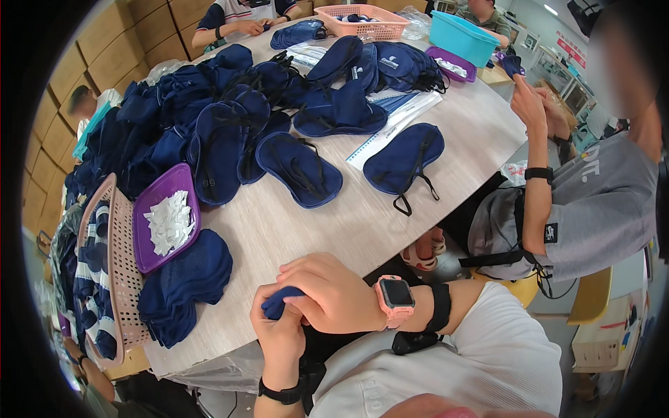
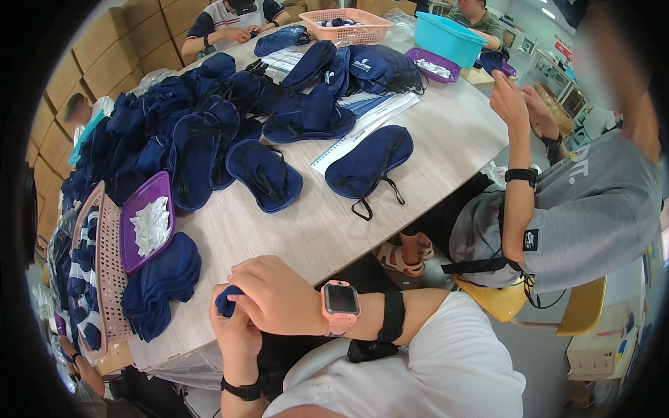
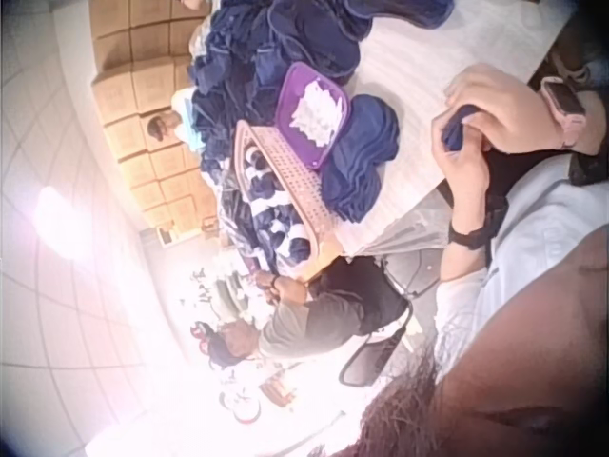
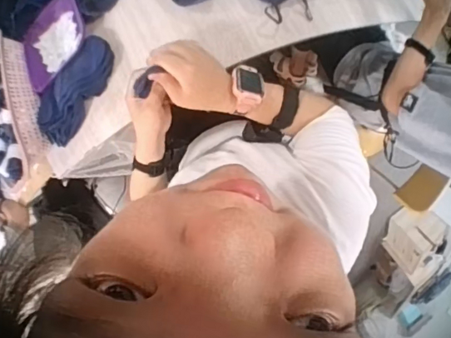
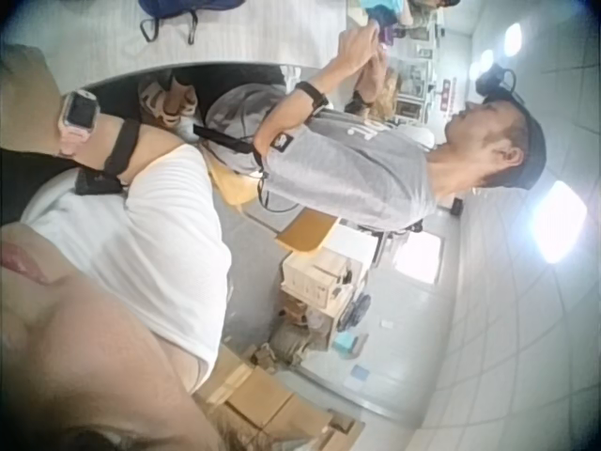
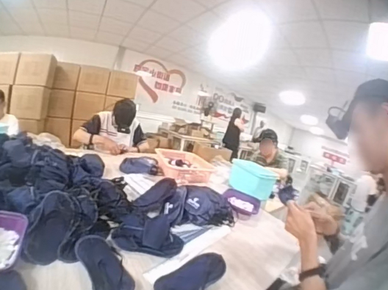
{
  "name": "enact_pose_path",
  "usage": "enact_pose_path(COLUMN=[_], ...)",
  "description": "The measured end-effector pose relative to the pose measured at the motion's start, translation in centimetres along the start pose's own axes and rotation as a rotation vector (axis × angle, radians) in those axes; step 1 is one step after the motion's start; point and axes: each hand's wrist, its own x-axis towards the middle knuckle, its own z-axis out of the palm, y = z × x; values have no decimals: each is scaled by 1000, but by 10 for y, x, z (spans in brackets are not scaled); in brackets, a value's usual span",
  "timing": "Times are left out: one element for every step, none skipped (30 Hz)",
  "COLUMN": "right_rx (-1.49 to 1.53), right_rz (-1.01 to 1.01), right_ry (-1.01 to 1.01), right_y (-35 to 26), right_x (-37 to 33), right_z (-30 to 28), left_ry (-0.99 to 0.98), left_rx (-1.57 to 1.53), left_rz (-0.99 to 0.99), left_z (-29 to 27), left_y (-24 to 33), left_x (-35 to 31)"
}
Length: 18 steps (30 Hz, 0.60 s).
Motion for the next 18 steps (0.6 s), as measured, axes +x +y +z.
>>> enact_pose_path(right_rx=[1,60,118,119,136,153,156,168,177,175,201,227,226,230,232,256,254,226], right_rz=[0,-24,-47,-46,-55,-62,-61,-102,-144,-144,-190,-240,-242,-298,-348,-344,-341,-411], right_ry=[-1,7,14,13,2,-8,-8,-11,-14,-14,-9,-8,-9,-30,-46,-80,-77,-98], right_y=[-2,-5,-9,-11,-14,-15,-15,-15,-15,-15,-15,-18,-20,-22,-22,-22,-21,-17], right_x=[0,1,1,0,0,-2,-4,-5,-6,-7,-8,-8,-8,-9,-10,-10,-11,-12], right_z=[0,-1,-3,-4,-7,-8,-9,-10,-11,-12,-12,-12,-12,-12,-11,-12,-11,-10], left_ry=[-6,-4,6,16,19,-23,-65,-56,-56,-72,-89,-108,-108,-101,-98,-93,-96,-90], left_rx=[-88,-88,-132,-175,-175,-140,-104,-66,-67,-10,47,52,50,15,-20,40,41,116], left_rz=[24,25,69,114,114,100,85,98,98,120,142,230,232,223,207,212,209,247], left_z=[2,5,8,9,9,8,7,8,7,5,3,1,-1,-4,-6,-6,-7,-8], left_y=[-2,-3,-4,-5,-5,-4,-4,-5,-7,-9,-12,-15,-13,-9,-7,-1,3,6], left_x=[0,0,0,0,-1,-2,-3,-3,-2,-1,0,-1,-4,-6,-7,-9,-11,-13])
